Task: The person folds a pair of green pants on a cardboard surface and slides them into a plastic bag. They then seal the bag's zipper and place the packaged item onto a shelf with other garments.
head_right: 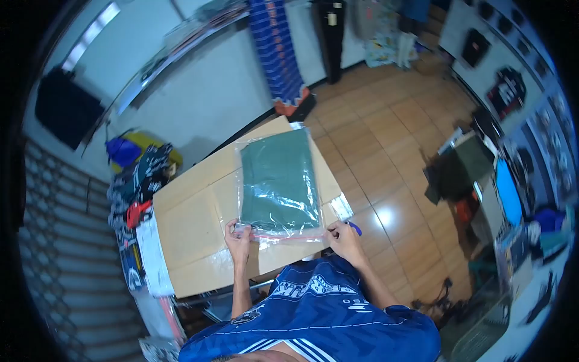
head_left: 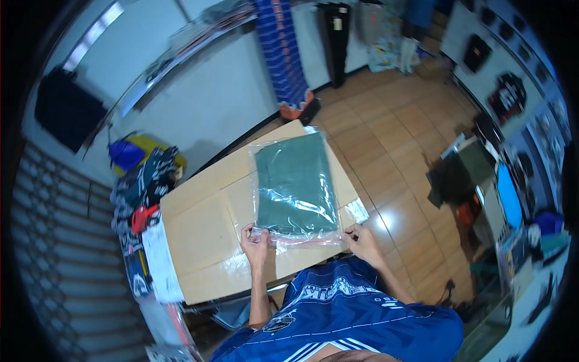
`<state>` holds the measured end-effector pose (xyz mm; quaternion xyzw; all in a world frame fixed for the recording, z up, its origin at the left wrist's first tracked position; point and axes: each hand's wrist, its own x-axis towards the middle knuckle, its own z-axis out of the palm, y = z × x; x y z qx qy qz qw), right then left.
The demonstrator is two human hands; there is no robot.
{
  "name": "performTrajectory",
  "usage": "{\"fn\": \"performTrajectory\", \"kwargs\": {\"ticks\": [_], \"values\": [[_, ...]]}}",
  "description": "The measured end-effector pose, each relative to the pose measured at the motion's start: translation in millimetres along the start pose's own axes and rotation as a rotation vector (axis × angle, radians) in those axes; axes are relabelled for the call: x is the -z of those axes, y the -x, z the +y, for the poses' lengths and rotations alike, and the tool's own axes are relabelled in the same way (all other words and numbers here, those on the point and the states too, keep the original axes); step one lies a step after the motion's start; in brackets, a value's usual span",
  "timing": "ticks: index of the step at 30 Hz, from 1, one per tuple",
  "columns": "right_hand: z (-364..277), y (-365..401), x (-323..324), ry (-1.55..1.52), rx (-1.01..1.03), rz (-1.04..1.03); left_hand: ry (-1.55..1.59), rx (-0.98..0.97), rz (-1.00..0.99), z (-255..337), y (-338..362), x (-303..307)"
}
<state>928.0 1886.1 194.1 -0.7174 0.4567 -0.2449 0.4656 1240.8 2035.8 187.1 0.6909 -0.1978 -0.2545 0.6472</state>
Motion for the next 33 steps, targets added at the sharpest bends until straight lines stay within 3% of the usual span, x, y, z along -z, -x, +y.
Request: {"fn": "performTrajectory", "kwargs": {"ticks": [2,6,13,22,33], "values": [[11,15,-8,-0.061,-0.094,0.010,-0.010,-0.015,-0.039,-3,-7,-3],[-1,16,-19,-0.006,-0.090,0.199,-0.028,-0.005,-0.135,0,-16,-3],[-35,26,-40,-0.097,-0.206,0.255,0.006,-0.012,-0.262,-7,-11,32],[-15,89,-90,-0.443,-0.400,0.144,-0.001,0.094,-0.286,-7,7,98],[-33,123,-124,-0.538,-0.474,0.265,-0.053,0.125,-0.342,0,8,136]]}}
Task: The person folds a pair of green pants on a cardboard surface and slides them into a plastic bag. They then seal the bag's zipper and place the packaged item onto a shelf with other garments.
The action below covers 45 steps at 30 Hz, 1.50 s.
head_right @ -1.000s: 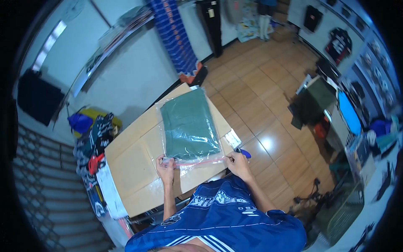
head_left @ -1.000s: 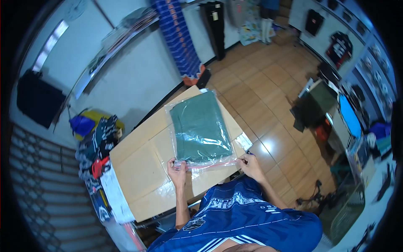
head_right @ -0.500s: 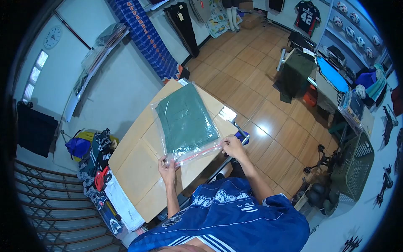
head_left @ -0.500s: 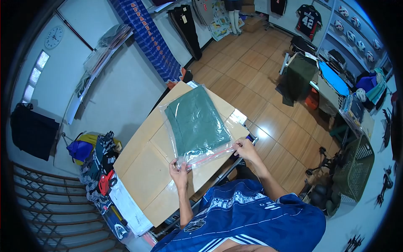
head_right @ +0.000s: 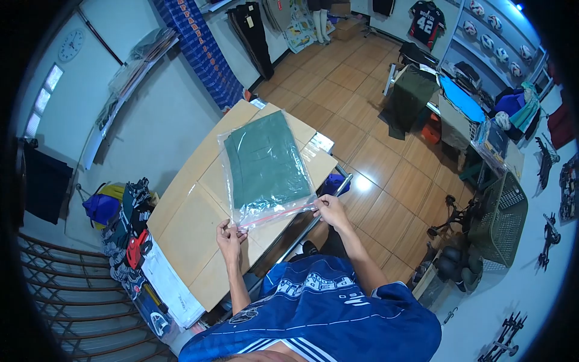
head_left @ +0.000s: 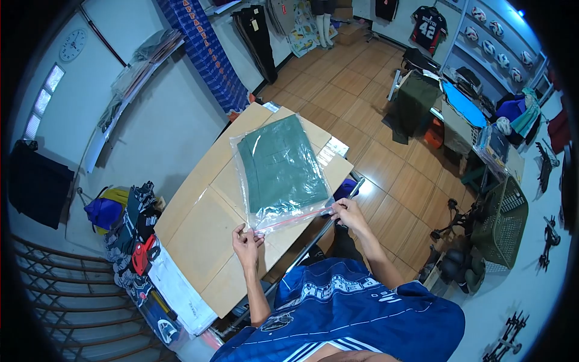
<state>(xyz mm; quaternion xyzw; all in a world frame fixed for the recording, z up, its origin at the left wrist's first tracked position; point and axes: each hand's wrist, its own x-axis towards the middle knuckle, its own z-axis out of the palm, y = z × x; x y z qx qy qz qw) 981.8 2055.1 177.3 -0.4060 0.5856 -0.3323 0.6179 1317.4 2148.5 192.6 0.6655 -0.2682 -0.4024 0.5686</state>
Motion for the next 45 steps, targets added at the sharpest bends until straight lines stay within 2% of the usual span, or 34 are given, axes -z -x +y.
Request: {"fn": "performTrajectory", "kwargs": {"ticks": [8,14,20,26,35,41,45], "values": [[5,6,-5,-0.004,0.004,0.003,0.078,-0.013,-0.009,-5,-4,5],[14,4,-8,0.027,0.084,-0.017,0.061,-0.083,0.008,-14,-7,7],[3,15,-11,0.004,-0.037,0.009,0.081,-0.104,0.017,-18,-7,10],[2,19,-17,-0.008,-0.059,-0.008,0.071,-0.077,0.006,-8,-2,7],[17,7,-19,0.011,0.108,-0.028,0.069,-0.130,0.005,-14,-3,3],[5,16,-23,-0.079,-0.028,-0.008,0.076,-0.090,-0.007,-8,0,0],[9,17,-30,-0.118,-0.033,-0.025,0.015,-0.094,-0.017,-4,2,-6]]}}
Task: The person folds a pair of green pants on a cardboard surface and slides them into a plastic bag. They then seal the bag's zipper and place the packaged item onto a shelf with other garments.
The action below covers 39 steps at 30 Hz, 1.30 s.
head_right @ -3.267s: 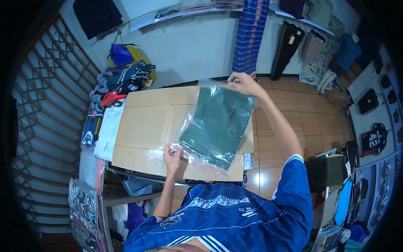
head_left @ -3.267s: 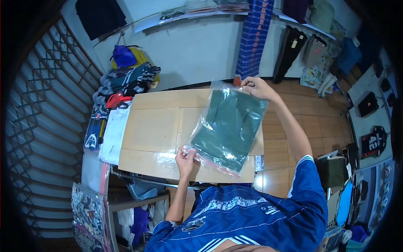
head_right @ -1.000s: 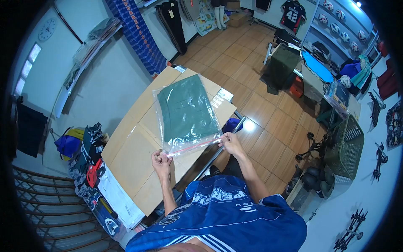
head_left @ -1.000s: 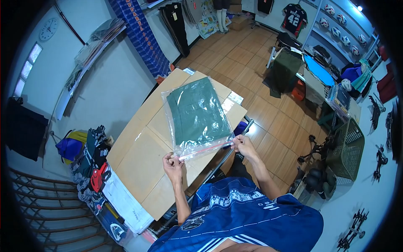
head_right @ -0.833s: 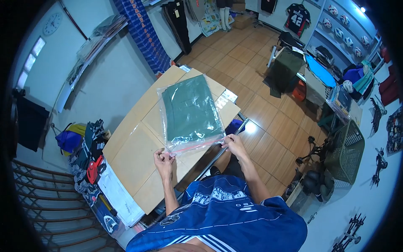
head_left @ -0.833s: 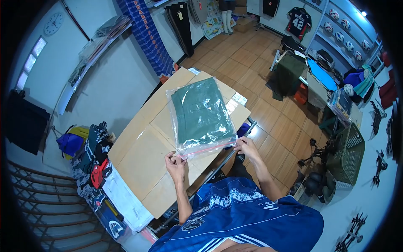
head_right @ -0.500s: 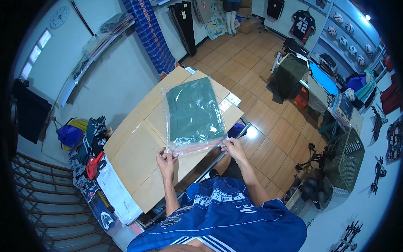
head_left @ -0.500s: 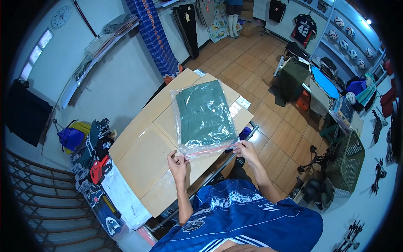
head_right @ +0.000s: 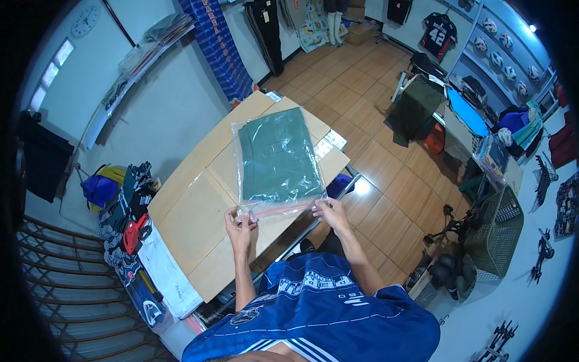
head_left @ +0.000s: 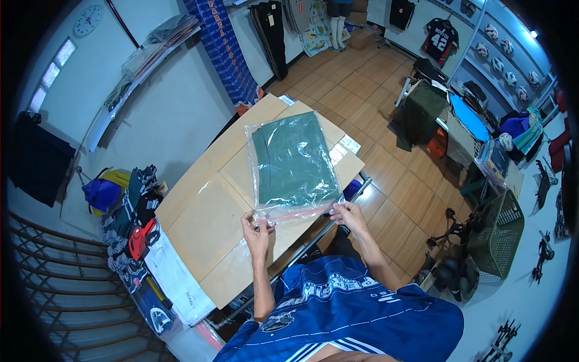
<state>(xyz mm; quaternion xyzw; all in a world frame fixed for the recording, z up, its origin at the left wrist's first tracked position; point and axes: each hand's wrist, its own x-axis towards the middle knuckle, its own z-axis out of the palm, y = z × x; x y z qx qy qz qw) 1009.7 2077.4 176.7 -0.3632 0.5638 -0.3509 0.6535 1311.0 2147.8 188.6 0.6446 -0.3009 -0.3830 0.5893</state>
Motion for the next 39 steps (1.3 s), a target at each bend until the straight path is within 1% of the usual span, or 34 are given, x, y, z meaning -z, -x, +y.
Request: {"fn": "performTrajectory", "kwargs": {"ticks": [2,4,5,8,14,17,20,22,26,29,35,39], "values": [[5,-2,-3,-0.019,0.009,0.005,-0.024,-0.023,-0.005,-1,-1,-2],[12,-7,-2,0.006,0.082,0.003,-0.029,-0.051,-0.005,-2,-1,-4],[16,-9,-1,0.019,0.119,0.000,-0.034,-0.047,-0.009,-2,0,-2],[17,-10,1,0.026,0.147,-0.014,-0.045,-0.040,-0.015,-5,-1,1],[6,-2,-1,-0.081,-0.019,0.011,-0.012,-0.057,0.013,-1,1,-5],[2,4,-9,-0.118,-0.038,0.038,0.008,-0.050,0.009,3,4,-10],[4,3,-14,-0.137,-0.036,0.030,-0.028,-0.063,0.004,3,7,-14],[14,-3,-14,-0.095,0.036,0.026,-0.084,-0.097,0.002,3,7,-15],[20,-10,-11,0.017,0.159,0.005,-0.019,-0.052,-0.018,1,6,-13],[16,-11,-11,-0.013,0.127,0.003,-0.003,-0.049,-0.010,-4,5,-14],[1,-2,-19,0.020,0.059,0.022,0.011,-0.040,-0.009,11,12,-25],[10,-6,-22,0.034,0.083,-0.006,-0.009,-0.057,-0.027,11,14,-30]]}}
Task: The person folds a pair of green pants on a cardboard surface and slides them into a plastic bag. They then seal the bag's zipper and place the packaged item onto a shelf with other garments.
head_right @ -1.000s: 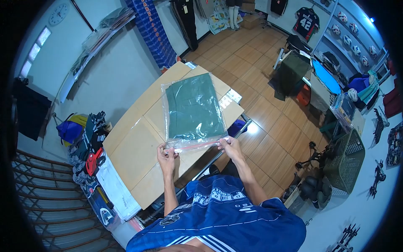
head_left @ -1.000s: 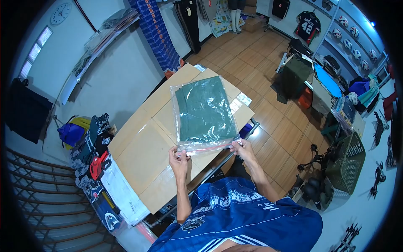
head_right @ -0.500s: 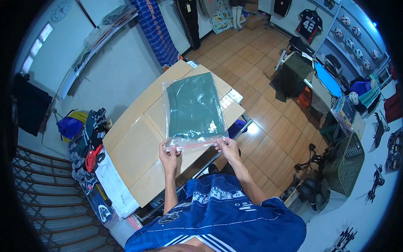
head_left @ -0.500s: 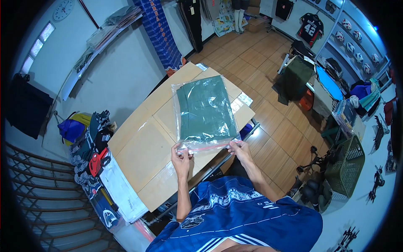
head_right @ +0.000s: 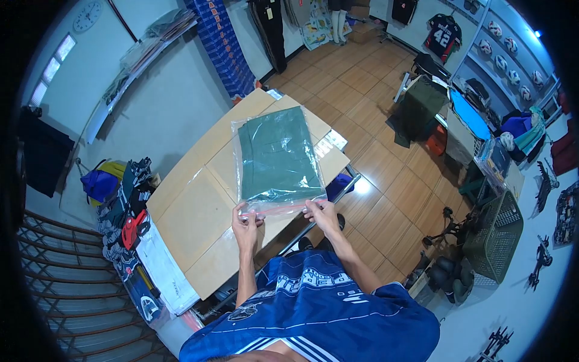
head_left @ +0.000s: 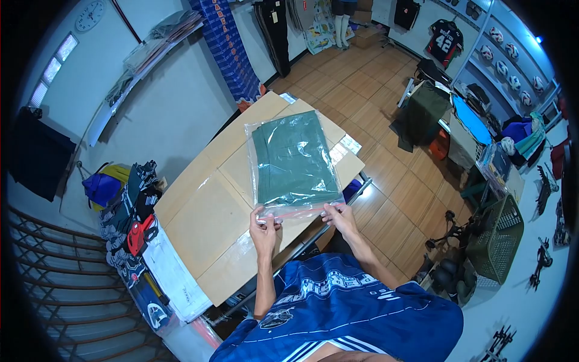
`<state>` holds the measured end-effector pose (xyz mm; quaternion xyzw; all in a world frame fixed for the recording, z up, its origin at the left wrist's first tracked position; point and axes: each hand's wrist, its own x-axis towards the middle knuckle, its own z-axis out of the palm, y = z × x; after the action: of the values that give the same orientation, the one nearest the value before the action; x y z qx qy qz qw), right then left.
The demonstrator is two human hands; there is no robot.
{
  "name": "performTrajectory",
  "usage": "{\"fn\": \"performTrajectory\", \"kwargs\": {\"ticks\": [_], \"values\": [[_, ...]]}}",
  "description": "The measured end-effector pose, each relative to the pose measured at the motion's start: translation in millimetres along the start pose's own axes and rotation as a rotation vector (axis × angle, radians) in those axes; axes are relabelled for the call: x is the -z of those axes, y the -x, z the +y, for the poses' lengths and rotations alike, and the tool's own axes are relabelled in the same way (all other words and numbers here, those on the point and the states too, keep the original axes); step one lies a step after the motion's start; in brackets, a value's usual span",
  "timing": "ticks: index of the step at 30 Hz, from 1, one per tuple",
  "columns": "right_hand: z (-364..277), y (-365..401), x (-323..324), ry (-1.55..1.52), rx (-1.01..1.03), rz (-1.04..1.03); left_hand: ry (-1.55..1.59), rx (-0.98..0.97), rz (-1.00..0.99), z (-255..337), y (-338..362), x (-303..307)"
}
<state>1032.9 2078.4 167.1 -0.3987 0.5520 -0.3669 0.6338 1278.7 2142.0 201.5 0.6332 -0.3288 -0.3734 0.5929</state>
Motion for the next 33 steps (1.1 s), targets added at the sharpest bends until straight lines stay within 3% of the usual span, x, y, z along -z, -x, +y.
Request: {"fn": "performTrajectory", "kwargs": {"ticks": [5,17,26,33], "values": [[7,-5,4,0.060,0.124,-0.022,-0.042,0.001,-0.028,-22,-6,7],[-9,0,-7,0.038,-0.031,0.019,-0.019,0.014,-0.035,-5,-3,-2],[13,-10,-4,0.052,0.089,-0.035,0.008,0.013,-0.032,-15,-2,-4],[1,-5,-7,0.025,-0.004,-0.042,-0.035,0.025,-0.056,-6,-2,-8]]}}
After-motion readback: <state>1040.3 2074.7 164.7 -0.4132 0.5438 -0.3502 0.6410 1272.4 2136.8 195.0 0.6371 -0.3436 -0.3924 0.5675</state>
